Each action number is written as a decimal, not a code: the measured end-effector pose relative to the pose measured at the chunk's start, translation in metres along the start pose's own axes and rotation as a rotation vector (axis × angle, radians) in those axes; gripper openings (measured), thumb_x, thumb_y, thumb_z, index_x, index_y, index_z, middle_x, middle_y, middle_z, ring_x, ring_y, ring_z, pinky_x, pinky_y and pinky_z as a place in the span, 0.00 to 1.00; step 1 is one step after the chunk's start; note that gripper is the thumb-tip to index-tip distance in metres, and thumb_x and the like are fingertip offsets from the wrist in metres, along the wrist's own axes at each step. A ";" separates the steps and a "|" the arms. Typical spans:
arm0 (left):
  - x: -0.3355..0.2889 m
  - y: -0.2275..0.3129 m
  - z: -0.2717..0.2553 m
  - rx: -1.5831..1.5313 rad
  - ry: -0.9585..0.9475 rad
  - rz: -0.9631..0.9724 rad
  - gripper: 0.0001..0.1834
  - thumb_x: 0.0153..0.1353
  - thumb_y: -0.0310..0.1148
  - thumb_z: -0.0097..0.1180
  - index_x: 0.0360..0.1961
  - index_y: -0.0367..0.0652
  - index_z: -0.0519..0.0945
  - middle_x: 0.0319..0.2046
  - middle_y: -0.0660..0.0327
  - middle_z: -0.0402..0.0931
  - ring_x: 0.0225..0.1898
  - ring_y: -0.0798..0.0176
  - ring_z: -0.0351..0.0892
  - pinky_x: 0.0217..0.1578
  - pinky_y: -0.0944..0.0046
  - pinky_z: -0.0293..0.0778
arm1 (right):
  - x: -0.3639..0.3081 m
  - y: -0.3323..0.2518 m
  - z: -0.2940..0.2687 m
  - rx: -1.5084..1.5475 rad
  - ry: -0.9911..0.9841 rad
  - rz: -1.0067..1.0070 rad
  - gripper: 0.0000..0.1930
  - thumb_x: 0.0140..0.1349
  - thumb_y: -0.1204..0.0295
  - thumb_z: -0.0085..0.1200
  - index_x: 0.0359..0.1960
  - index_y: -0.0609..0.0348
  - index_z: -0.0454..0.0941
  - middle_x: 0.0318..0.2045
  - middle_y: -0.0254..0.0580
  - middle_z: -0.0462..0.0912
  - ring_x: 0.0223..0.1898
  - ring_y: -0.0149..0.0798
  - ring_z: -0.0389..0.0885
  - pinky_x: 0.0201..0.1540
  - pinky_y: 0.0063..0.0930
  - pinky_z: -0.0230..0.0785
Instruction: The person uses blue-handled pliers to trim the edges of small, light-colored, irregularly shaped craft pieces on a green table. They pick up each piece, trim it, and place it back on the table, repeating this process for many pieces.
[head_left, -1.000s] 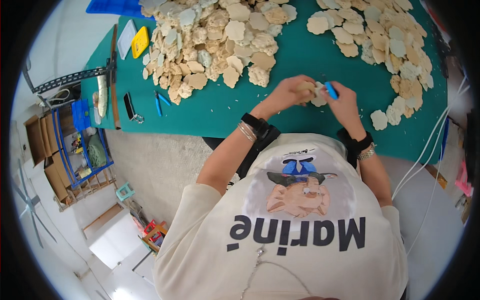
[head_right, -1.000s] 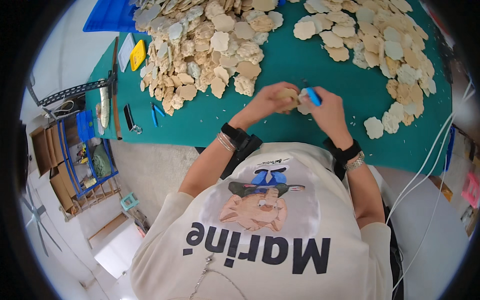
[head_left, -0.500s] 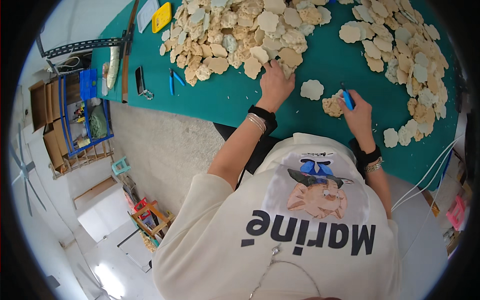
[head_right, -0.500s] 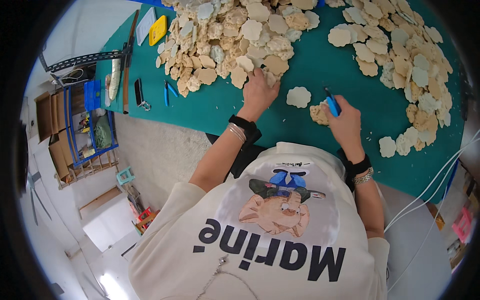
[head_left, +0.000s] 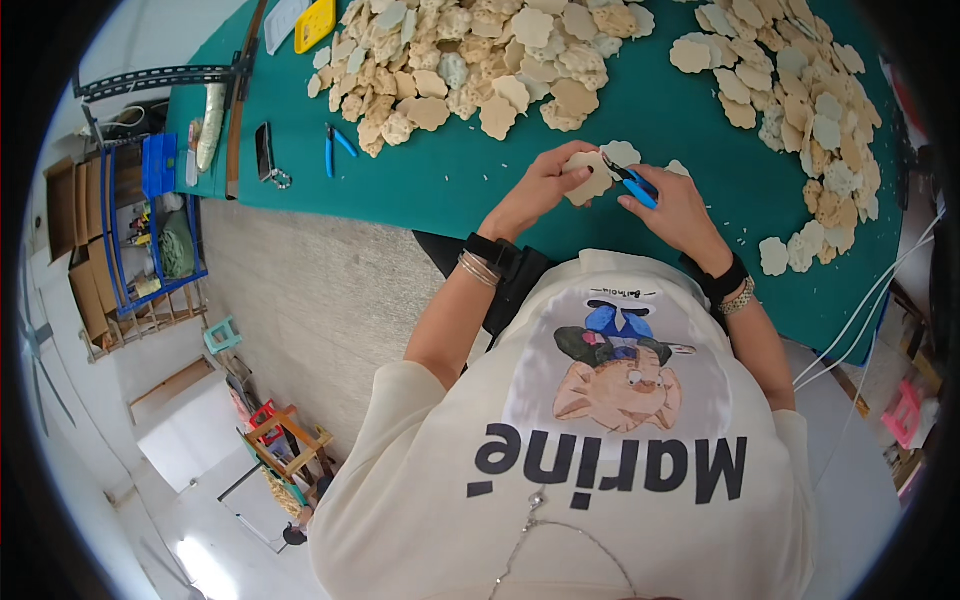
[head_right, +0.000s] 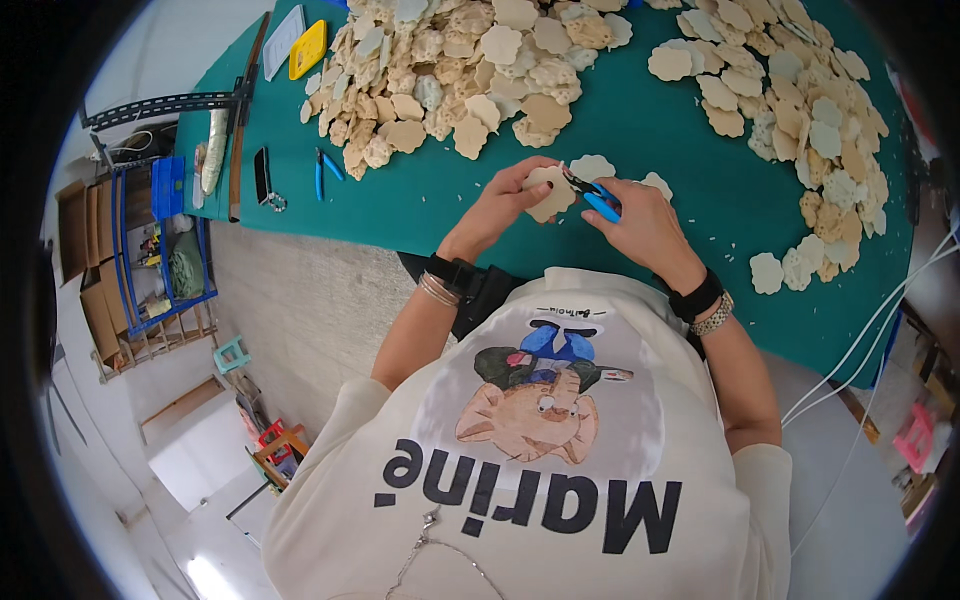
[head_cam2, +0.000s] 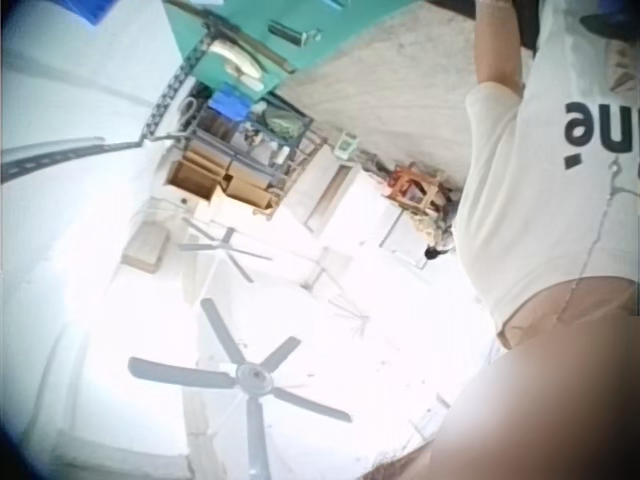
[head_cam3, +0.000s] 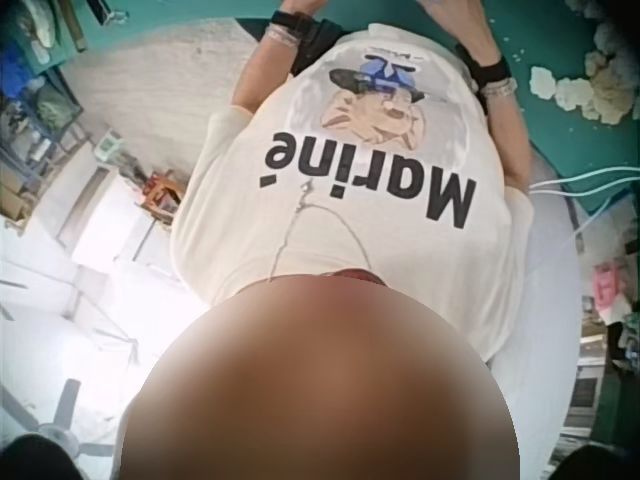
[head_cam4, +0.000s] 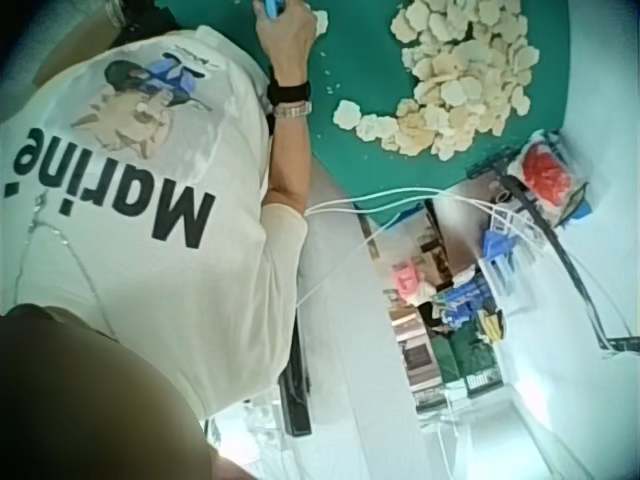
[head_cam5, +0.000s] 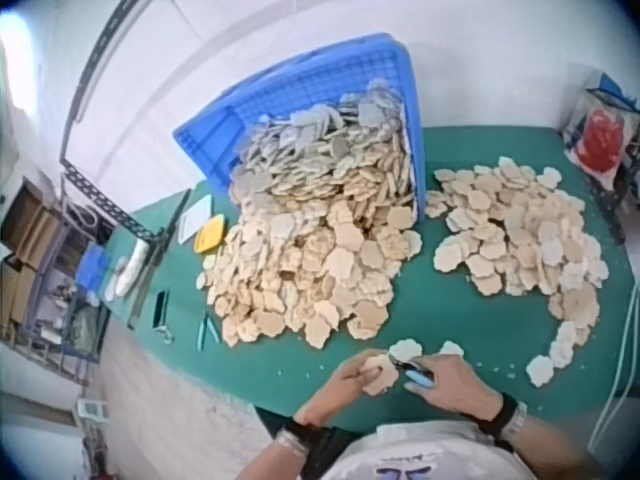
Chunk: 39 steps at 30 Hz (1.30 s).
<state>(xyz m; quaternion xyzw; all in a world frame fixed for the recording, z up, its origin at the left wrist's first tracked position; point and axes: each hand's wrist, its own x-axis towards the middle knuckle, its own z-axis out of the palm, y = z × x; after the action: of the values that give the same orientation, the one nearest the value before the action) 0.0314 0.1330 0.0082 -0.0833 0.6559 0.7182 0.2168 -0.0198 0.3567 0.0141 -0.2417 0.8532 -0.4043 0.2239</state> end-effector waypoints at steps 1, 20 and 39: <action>0.000 0.000 0.001 -0.004 -0.008 -0.004 0.16 0.71 0.30 0.48 0.57 0.42 0.72 0.42 0.61 0.80 0.38 0.68 0.80 0.37 0.67 0.77 | 0.000 -0.001 -0.001 -0.010 -0.004 -0.004 0.22 0.55 0.64 0.65 0.50 0.59 0.80 0.29 0.46 0.81 0.29 0.44 0.77 0.34 0.35 0.70; 0.001 0.005 -0.004 0.071 -0.115 -0.102 0.14 0.71 0.30 0.47 0.55 0.45 0.72 0.37 0.62 0.84 0.30 0.72 0.77 0.28 0.71 0.71 | -0.004 -0.001 -0.002 -0.200 0.046 -0.057 0.09 0.57 0.68 0.61 0.37 0.57 0.82 0.23 0.51 0.80 0.26 0.55 0.79 0.30 0.45 0.69; 0.032 -0.025 -0.002 1.148 0.321 0.320 0.20 0.55 0.20 0.58 0.50 0.39 0.80 0.60 0.57 0.73 0.62 0.46 0.69 0.55 0.54 0.74 | -0.004 0.035 -0.009 -0.051 0.248 0.153 0.15 0.57 0.64 0.63 0.44 0.57 0.81 0.28 0.54 0.82 0.29 0.56 0.81 0.34 0.40 0.73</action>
<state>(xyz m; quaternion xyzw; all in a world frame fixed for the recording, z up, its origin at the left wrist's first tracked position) 0.0130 0.1383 -0.0281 0.0392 0.9666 0.2527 0.0152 -0.0302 0.3841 -0.0082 -0.1297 0.9004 -0.3908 0.1406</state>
